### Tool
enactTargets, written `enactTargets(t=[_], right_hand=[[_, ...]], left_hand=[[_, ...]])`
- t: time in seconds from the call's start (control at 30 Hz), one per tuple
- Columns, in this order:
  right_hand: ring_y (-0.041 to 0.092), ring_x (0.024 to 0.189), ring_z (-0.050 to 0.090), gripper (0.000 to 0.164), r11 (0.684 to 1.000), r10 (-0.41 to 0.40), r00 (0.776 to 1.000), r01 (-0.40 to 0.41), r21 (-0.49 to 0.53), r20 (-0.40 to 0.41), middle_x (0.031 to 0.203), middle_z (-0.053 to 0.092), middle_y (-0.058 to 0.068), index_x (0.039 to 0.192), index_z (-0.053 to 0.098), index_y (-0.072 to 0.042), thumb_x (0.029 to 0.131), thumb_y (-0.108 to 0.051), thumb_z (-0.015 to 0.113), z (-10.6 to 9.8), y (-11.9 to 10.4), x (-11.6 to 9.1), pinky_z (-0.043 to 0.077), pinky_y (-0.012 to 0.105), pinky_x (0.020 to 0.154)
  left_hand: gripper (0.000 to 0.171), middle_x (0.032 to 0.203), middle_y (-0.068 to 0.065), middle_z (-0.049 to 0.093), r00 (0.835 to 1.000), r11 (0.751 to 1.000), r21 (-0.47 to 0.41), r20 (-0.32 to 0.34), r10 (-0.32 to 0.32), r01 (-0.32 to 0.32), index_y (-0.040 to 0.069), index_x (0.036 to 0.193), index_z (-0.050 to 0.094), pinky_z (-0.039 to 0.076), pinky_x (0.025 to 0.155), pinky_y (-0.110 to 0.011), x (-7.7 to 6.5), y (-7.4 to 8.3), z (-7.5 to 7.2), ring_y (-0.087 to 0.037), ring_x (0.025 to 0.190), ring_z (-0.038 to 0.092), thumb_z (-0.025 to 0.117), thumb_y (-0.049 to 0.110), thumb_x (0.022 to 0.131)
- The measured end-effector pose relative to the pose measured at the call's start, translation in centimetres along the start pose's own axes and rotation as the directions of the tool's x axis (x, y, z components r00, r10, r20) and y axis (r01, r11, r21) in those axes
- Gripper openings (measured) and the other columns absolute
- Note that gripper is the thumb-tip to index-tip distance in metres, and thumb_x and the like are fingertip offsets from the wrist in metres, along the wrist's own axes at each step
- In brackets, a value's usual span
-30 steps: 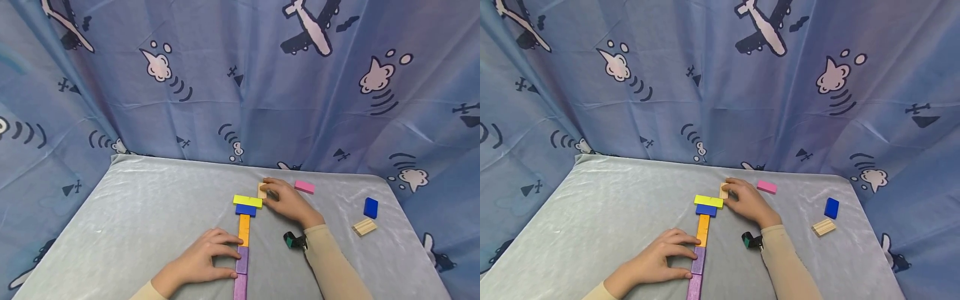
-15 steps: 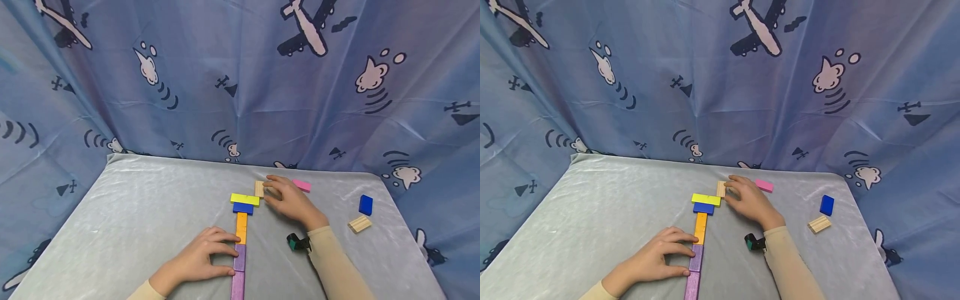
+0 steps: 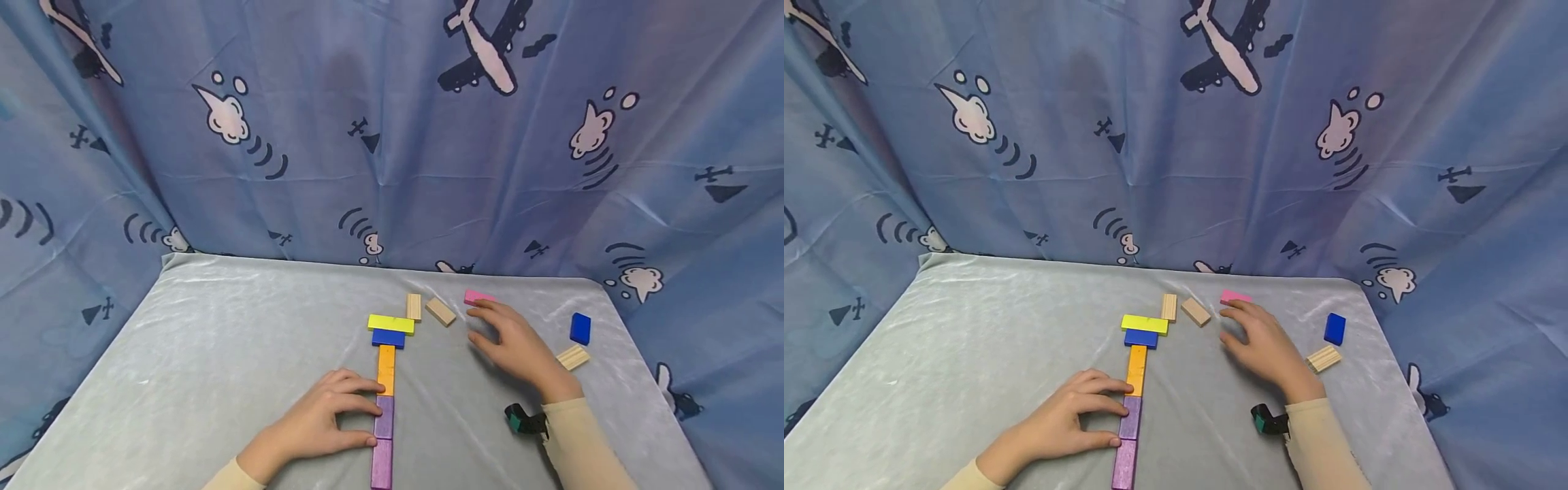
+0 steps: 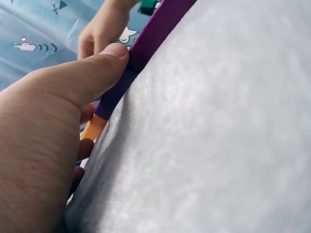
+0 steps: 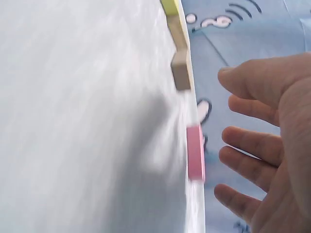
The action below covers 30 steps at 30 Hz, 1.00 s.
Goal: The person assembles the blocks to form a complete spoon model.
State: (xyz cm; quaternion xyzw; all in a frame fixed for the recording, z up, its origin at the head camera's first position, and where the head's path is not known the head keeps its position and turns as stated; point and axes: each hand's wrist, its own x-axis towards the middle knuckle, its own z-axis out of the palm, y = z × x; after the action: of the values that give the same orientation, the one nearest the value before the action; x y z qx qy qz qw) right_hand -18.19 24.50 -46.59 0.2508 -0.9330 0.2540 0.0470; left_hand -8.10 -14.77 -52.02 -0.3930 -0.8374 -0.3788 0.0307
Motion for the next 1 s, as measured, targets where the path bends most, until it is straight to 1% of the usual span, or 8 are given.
enactTargets(t=[0.13,0.27,0.37,0.5,0.77,1.0], right_hand=[[0.047,0.149,0.045,0.047,0.997,0.068,0.998,-0.068,-0.020,-0.005,0.160,0.054,0.021,0.146,0.067,-0.005,0.103,-0.022,0.077,-0.8,1.2,-2.3,0.036,0.069,0.119],[0.049,0.150,0.044,0.047,0.993,0.118,0.993,-0.118,-0.027,-0.011,0.161,0.052,0.022,0.146,0.066,-0.004,0.104,-0.022,0.077,-1.7,2.2,-4.2,0.037,0.072,0.117],[0.051,0.148,0.044,0.046,0.989,0.144,0.988,-0.145,-0.028,-0.049,0.160,0.052,0.024,0.145,0.067,-0.003,0.104,-0.021,0.077,-2.3,3.0,-5.5,0.038,0.074,0.114],[0.055,0.145,0.045,0.044,0.981,0.190,0.976,-0.194,-0.028,-0.108,0.157,0.053,0.028,0.141,0.067,0.001,0.103,-0.021,0.077,-3.0,3.9,-7.1,0.039,0.075,0.110],[0.058,0.144,0.043,0.046,0.954,0.286,0.949,-0.295,-0.056,-0.132,0.157,0.051,0.031,0.140,0.066,0.002,0.104,-0.025,0.076,-4.0,5.6,-9.3,0.037,0.077,0.110],[0.058,0.141,0.045,0.050,0.935,0.335,0.934,-0.346,-0.079,-0.125,0.152,0.054,0.033,0.138,0.067,0.005,0.104,-0.030,0.077,-4.5,6.5,-10.8,0.037,0.076,0.110]], left_hand=[[0.031,0.145,0.016,0.066,1.000,1.000,0.005,-0.016,-0.001,0.001,0.034,0.119,0.083,0.048,0.109,-0.042,-0.2,-0.1,0.2,-0.006,0.131,0.056,0.089,0.047,0.092],[0.029,0.145,0.015,0.067,0.999,1.000,0.017,-0.039,0.017,-0.016,0.036,0.119,0.082,0.049,0.107,-0.043,-0.5,-0.2,0.4,-0.008,0.130,0.057,0.087,0.049,0.093],[0.028,0.144,0.013,0.067,0.998,0.999,0.026,-0.052,0.030,-0.029,0.037,0.120,0.081,0.049,0.105,-0.044,-0.7,-0.2,0.5,-0.010,0.129,0.058,0.087,0.048,0.094],[0.029,0.145,0.014,0.067,0.999,1.000,0.021,-0.046,0.023,-0.022,0.038,0.121,0.081,0.050,0.106,-0.045,-0.7,-0.2,0.4,-0.010,0.129,0.057,0.086,0.048,0.094],[0.030,0.146,0.014,0.066,0.998,0.999,0.026,-0.047,0.039,-0.038,0.037,0.121,0.081,0.050,0.105,-0.044,-0.5,-0.1,0.6,-0.009,0.129,0.058,0.088,0.047,0.093],[0.030,0.146,0.013,0.066,0.999,0.999,0.018,-0.036,0.038,-0.038,0.038,0.121,0.081,0.050,0.105,-0.045,-0.1,0.1,0.8,-0.009,0.129,0.057,0.087,0.048,0.094]])
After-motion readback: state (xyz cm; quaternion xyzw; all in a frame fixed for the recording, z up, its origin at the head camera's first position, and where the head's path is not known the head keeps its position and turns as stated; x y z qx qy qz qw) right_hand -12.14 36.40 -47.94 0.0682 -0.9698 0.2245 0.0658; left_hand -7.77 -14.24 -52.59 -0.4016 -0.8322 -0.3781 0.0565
